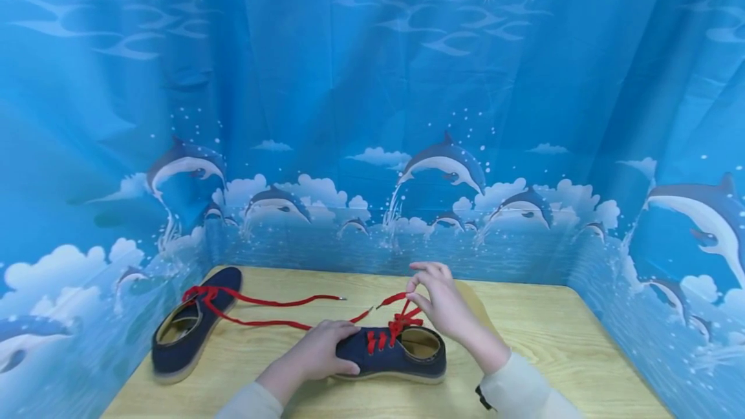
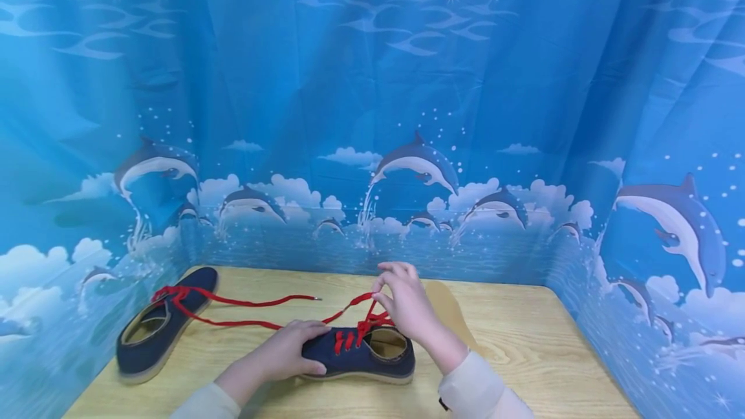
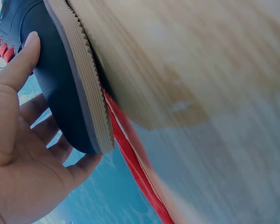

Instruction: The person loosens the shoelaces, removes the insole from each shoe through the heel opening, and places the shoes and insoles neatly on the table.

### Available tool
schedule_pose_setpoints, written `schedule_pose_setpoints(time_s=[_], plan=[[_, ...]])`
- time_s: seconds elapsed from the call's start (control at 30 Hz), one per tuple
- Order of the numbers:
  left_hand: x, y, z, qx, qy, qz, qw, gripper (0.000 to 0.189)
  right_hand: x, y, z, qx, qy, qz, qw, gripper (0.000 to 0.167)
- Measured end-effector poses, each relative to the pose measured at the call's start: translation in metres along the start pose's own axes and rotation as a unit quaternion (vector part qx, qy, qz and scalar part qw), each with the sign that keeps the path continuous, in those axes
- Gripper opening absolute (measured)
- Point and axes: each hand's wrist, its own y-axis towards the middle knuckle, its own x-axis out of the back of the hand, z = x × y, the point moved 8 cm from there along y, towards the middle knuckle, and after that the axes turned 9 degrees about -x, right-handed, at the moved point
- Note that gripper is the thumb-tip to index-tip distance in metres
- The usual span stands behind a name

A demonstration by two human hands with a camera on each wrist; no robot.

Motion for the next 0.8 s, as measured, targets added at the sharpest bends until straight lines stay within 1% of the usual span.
schedule_pose_setpoints(time_s=[0.17, 0.33, 0.67, 0.8], plan=[[0.000, 0.000, 0.000, -0.001, -0.001, -0.002, 1.0000, 0.082, 0.014, 0.009, -0.010, -0.012, -0.010, -0.016, 0.9997, 0.015], [0.000, 0.000, -0.001, -0.001, 0.001, -0.001, 1.0000, 0.082, 0.024, 0.017, -0.024, -0.022, -0.027, -0.036, 0.9987, 0.015], [0.001, 0.000, -0.002, 0.006, -0.004, 0.004, 1.0000, 0.081, 0.032, 0.031, -0.051, -0.056, -0.041, -0.045, 0.9965, 0.014], [0.002, -0.001, -0.003, 0.007, -0.003, 0.003, 1.0000, 0.081, 0.035, 0.040, -0.067, -0.075, -0.044, -0.050, 0.9949, 0.013]])
